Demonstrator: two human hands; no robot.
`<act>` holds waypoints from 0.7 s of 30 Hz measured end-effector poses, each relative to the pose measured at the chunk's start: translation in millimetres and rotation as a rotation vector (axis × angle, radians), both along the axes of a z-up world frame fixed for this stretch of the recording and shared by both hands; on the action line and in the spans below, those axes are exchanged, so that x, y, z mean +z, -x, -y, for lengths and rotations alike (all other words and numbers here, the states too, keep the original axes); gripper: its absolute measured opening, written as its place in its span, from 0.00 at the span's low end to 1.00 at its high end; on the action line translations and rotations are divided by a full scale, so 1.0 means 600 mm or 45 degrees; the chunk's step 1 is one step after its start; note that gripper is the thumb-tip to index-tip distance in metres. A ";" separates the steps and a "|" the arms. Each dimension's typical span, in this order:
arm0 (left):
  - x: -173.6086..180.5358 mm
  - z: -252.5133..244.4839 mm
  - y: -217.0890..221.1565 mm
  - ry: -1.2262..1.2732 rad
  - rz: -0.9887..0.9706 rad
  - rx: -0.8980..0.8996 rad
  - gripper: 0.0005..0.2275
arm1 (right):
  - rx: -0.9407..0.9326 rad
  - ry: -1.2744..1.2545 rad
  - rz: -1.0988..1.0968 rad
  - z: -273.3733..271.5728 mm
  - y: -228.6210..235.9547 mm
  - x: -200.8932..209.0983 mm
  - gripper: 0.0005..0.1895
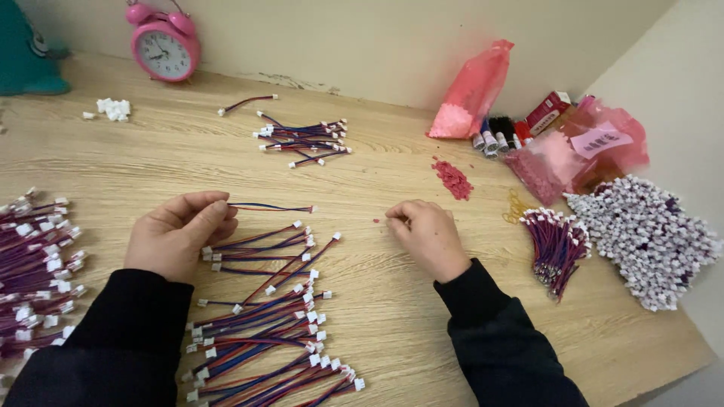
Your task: The person assembles wire harnesses by inserting small white plastic connectors onto the ends of multi-colored ribbon cables. They repeatedly pick up a cable, slide a connector onto the exposed wires, and place the finished assembly onto a growing pile on the wooden table.
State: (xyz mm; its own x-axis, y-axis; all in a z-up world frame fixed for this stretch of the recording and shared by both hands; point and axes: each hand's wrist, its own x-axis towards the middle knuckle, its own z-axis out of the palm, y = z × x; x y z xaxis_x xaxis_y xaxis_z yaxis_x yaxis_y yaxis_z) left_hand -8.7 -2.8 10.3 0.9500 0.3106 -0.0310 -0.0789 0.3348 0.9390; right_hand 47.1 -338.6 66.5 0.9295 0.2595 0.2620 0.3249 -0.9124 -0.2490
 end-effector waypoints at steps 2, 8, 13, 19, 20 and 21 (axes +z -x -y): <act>0.006 0.000 0.003 0.001 -0.004 0.005 0.07 | 0.017 0.059 -0.019 -0.012 -0.010 0.000 0.07; -0.002 0.001 -0.002 -0.024 0.003 0.017 0.09 | 0.024 0.215 -0.157 -0.034 -0.025 0.006 0.07; -0.009 0.000 -0.004 -0.088 0.030 0.015 0.09 | 0.046 0.183 -0.140 -0.018 -0.040 -0.013 0.06; -0.009 0.002 -0.004 -0.099 0.032 0.018 0.09 | 0.037 -0.195 -0.166 -0.005 -0.036 -0.012 0.06; -0.008 0.003 -0.003 -0.095 0.029 0.010 0.09 | 0.056 -0.320 -0.175 -0.003 -0.038 -0.015 0.07; -0.007 0.002 -0.002 -0.092 0.026 0.004 0.10 | 0.078 -0.446 -0.184 -0.002 -0.040 -0.019 0.08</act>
